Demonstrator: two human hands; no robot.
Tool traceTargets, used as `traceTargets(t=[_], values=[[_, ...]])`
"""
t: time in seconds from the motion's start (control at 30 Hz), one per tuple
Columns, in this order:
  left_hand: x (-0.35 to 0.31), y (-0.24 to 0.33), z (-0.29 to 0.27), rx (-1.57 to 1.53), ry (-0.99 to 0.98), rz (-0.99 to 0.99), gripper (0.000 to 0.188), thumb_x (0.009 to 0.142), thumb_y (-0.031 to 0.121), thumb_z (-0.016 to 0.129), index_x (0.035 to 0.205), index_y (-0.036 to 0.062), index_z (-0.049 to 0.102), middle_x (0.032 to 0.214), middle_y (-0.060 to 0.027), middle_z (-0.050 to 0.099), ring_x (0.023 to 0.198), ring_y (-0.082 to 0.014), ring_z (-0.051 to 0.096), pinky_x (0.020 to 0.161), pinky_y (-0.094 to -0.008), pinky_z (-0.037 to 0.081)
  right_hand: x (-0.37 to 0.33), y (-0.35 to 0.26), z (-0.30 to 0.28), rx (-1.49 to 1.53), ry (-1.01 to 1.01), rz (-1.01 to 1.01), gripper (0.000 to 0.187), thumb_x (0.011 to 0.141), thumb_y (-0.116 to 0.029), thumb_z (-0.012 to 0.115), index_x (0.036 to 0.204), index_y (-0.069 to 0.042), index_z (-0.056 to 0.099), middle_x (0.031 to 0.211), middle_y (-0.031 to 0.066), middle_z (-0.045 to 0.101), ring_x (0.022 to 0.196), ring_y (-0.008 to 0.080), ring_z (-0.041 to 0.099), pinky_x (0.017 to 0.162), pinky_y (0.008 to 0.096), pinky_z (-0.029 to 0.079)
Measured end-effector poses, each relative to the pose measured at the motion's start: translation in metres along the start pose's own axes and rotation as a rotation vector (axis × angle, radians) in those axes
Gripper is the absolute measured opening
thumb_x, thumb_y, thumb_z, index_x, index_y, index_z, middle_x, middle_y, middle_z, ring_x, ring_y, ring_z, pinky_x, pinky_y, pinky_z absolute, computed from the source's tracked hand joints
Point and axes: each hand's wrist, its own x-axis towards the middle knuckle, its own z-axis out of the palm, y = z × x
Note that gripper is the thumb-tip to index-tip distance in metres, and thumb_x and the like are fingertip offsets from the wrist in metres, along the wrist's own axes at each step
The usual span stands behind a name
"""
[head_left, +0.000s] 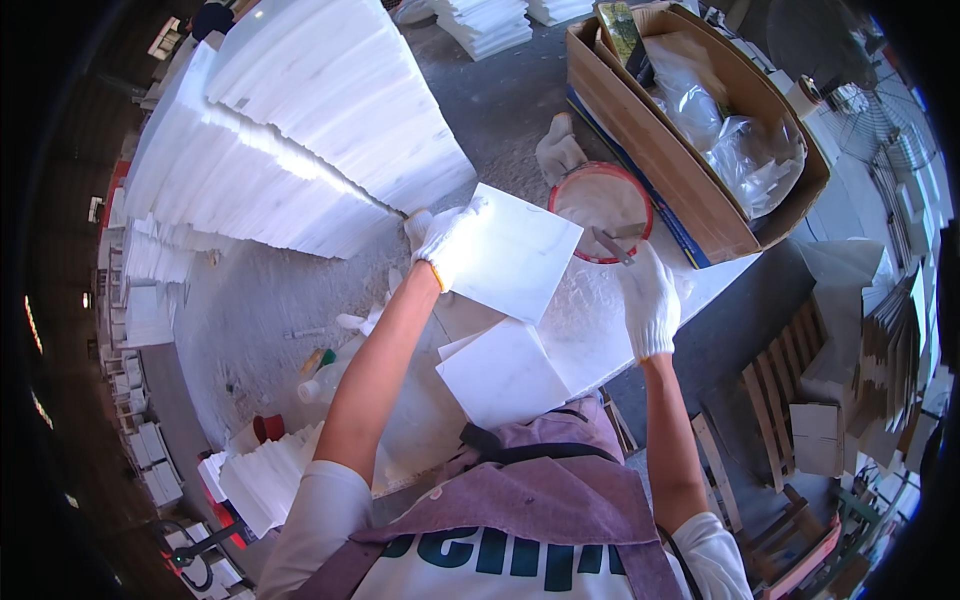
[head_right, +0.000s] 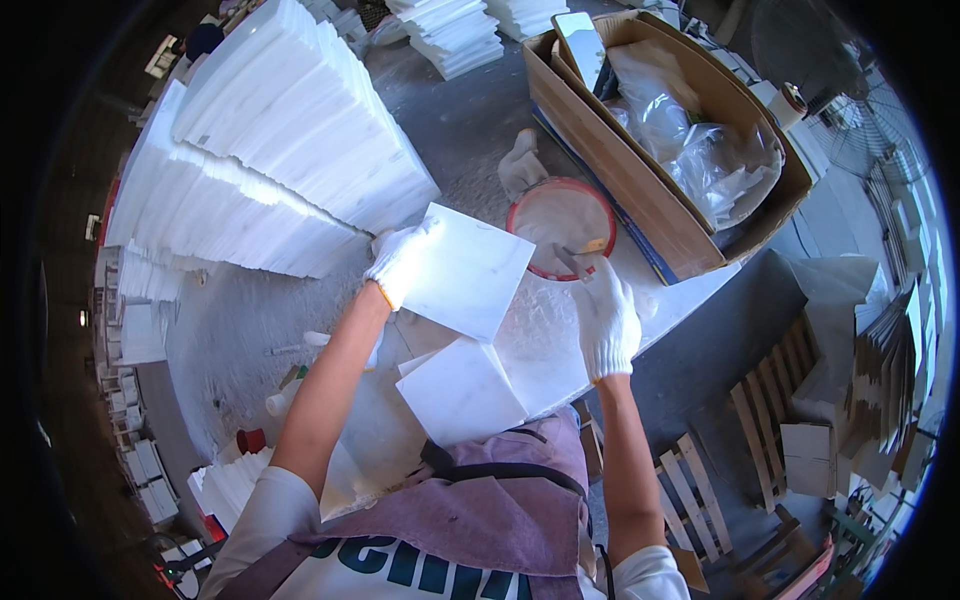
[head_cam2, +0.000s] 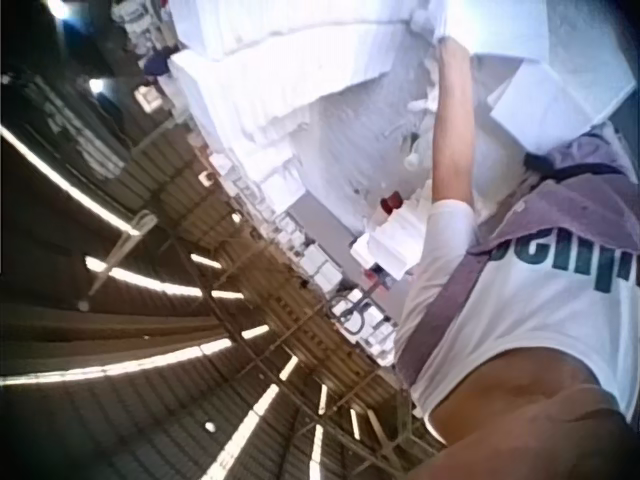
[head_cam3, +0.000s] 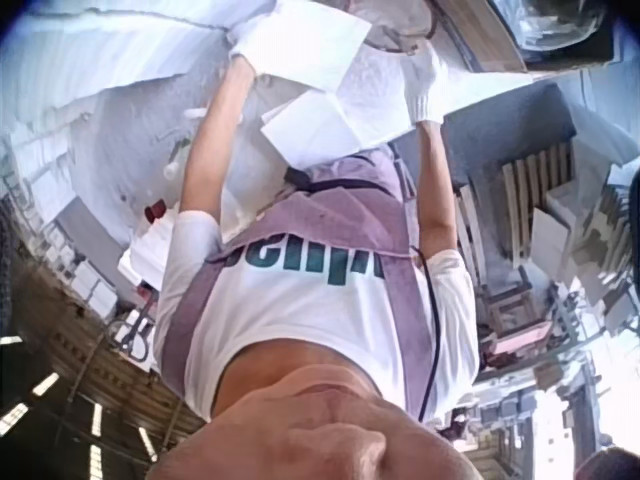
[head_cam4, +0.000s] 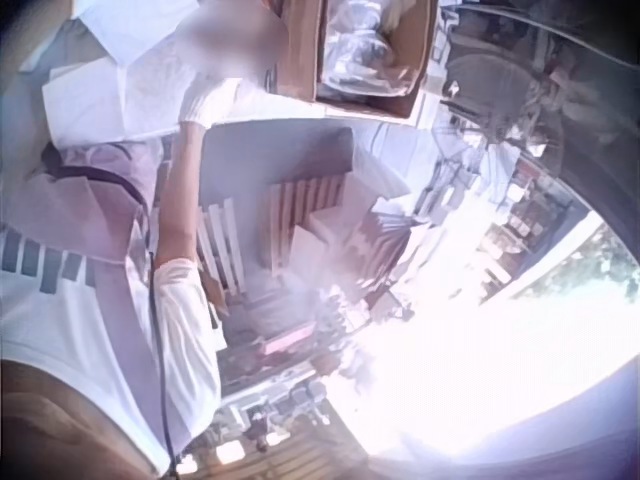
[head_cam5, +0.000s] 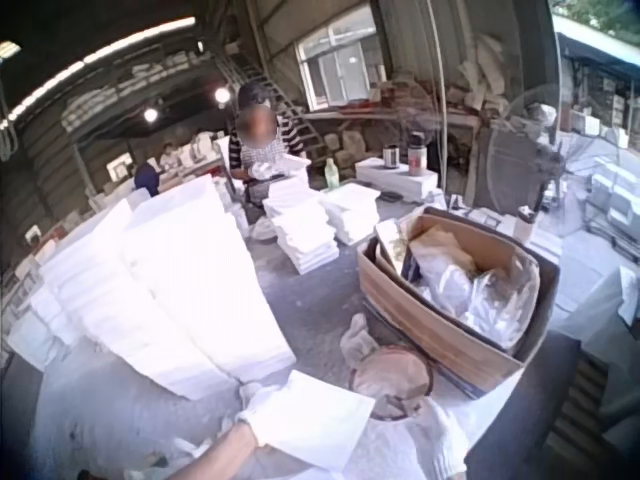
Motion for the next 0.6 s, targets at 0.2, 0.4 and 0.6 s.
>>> traceTargets(t=[0.2, 0.4, 0.6], values=[[0.014, -0.008, -0.017, 0.079, 0.053, 0.082, 0.036, 0.095, 0.035, 0.056, 0.104, 0.0011, 0.065, 0.092, -0.0043, 0.064, 0.080, -0.0139, 0.059, 0.068, -0.0298, 0.049, 0.030, -0.013, 0.002, -0.171, -0.184, 0.010, 0.023, 0.085, -0.015, 0.063, 0.104, -0.003, 0.068, 0.100, 0.0157, 0.070, 0.090, 0.0318, 0.067, 0.081, 0.0365, 0.051], [0.015, -0.010, -0.027, -0.084, 0.121, 0.102, 0.036, 0.096, 0.036, 0.055, 0.098, 0.0025, 0.067, 0.087, -0.0030, 0.063, 0.077, -0.0121, 0.057, 0.067, -0.0285, 0.048, 0.031, -0.010, 0.000, 0.149, -0.082, 0.111, 0.020, 0.085, -0.019, 0.063, 0.096, -0.005, 0.070, 0.090, 0.0153, 0.070, 0.079, 0.0297, 0.067, 0.073, 0.0349, 0.051], [0.017, -0.009, -0.020, -0.182, 0.118, 0.126, 0.034, 0.094, 0.035, 0.059, 0.100, 0.0024, 0.067, 0.089, -0.0025, 0.062, 0.079, -0.0113, 0.056, 0.068, -0.0277, 0.047, 0.039, -0.007, 0.012, 0.121, -0.209, 0.178, 0.020, 0.085, -0.017, 0.062, 0.096, -0.003, 0.071, 0.089, 0.0161, 0.070, 0.076, 0.0299, 0.067, 0.073, 0.0341, 0.051]])
